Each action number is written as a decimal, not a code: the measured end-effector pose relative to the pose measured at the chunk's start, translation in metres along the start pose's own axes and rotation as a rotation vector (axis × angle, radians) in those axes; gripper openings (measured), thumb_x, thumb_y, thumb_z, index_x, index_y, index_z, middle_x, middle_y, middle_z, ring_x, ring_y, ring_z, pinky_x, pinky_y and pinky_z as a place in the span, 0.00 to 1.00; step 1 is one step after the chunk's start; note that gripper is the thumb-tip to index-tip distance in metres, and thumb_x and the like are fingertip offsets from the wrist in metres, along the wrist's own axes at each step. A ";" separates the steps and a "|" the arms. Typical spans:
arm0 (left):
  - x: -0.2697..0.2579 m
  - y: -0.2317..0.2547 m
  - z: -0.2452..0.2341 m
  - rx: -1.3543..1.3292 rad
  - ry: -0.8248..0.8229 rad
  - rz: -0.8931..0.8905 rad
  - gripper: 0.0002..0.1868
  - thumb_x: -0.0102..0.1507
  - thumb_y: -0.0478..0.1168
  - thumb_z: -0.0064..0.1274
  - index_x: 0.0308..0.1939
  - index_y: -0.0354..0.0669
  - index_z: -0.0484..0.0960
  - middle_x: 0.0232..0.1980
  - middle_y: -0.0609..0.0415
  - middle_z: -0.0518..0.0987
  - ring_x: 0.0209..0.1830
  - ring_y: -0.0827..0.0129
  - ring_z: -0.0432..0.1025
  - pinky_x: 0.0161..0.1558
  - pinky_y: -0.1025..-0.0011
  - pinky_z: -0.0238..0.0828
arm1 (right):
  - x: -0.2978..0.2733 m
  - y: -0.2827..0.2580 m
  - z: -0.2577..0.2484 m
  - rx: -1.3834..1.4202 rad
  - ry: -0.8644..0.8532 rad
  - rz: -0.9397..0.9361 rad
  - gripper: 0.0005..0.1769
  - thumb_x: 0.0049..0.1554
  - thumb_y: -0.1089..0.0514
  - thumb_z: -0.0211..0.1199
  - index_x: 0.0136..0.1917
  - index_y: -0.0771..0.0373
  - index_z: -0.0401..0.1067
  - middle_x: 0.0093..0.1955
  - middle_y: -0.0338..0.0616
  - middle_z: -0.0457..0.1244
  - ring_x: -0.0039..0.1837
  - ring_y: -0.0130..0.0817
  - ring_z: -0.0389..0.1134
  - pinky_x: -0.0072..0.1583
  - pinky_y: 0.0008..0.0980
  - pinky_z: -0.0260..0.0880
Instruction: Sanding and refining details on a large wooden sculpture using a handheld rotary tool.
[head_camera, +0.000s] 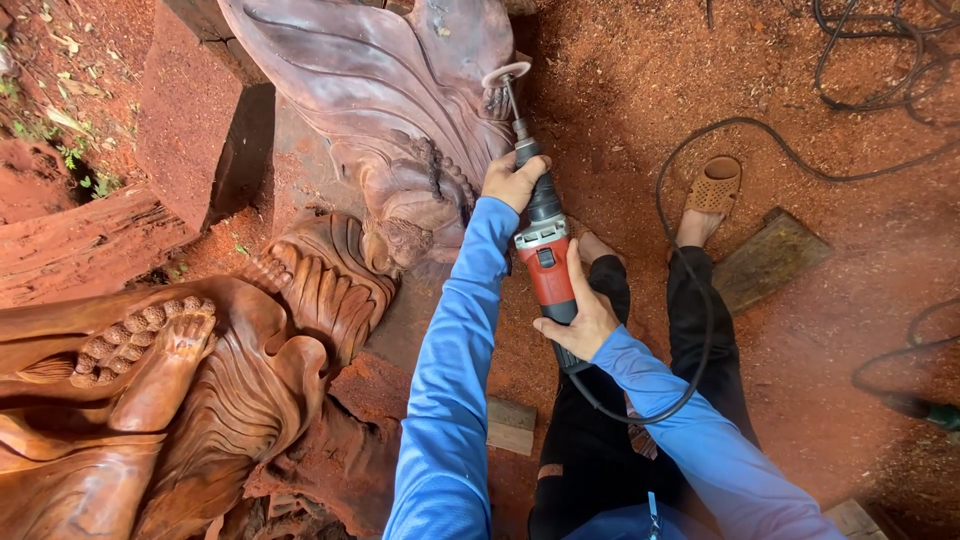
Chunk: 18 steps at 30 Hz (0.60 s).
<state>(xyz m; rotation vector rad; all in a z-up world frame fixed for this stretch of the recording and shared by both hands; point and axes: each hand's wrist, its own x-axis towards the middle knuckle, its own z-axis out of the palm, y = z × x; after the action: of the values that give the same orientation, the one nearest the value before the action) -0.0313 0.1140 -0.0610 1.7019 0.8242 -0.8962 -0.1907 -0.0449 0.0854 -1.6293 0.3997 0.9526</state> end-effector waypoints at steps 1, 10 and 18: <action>0.002 -0.002 -0.001 0.002 -0.002 0.000 0.12 0.53 0.51 0.66 0.30 0.48 0.88 0.28 0.47 0.80 0.35 0.62 0.77 0.43 0.64 0.75 | 0.000 -0.003 0.001 0.001 0.002 0.001 0.73 0.43 0.50 0.76 0.86 0.41 0.29 0.59 0.62 0.67 0.58 0.58 0.72 0.57 0.51 0.73; -0.019 0.012 -0.004 -0.242 -0.029 0.032 0.11 0.54 0.45 0.63 0.35 0.44 0.89 0.33 0.42 0.84 0.37 0.57 0.81 0.44 0.63 0.79 | 0.007 -0.014 0.002 -0.111 -0.010 0.008 0.71 0.43 0.48 0.76 0.86 0.39 0.32 0.63 0.60 0.66 0.60 0.59 0.71 0.59 0.51 0.72; -0.018 -0.003 -0.003 -0.620 -0.051 0.022 0.11 0.57 0.35 0.60 0.41 0.32 0.84 0.47 0.34 0.84 0.47 0.50 0.80 0.50 0.58 0.80 | 0.012 -0.012 -0.005 -0.244 -0.070 0.079 0.70 0.43 0.42 0.74 0.86 0.32 0.31 0.64 0.55 0.66 0.63 0.55 0.71 0.63 0.49 0.72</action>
<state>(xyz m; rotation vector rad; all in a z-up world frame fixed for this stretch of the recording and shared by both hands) -0.0421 0.1157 -0.0464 1.1383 0.9285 -0.5804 -0.1735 -0.0431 0.0841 -1.8048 0.3105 1.1503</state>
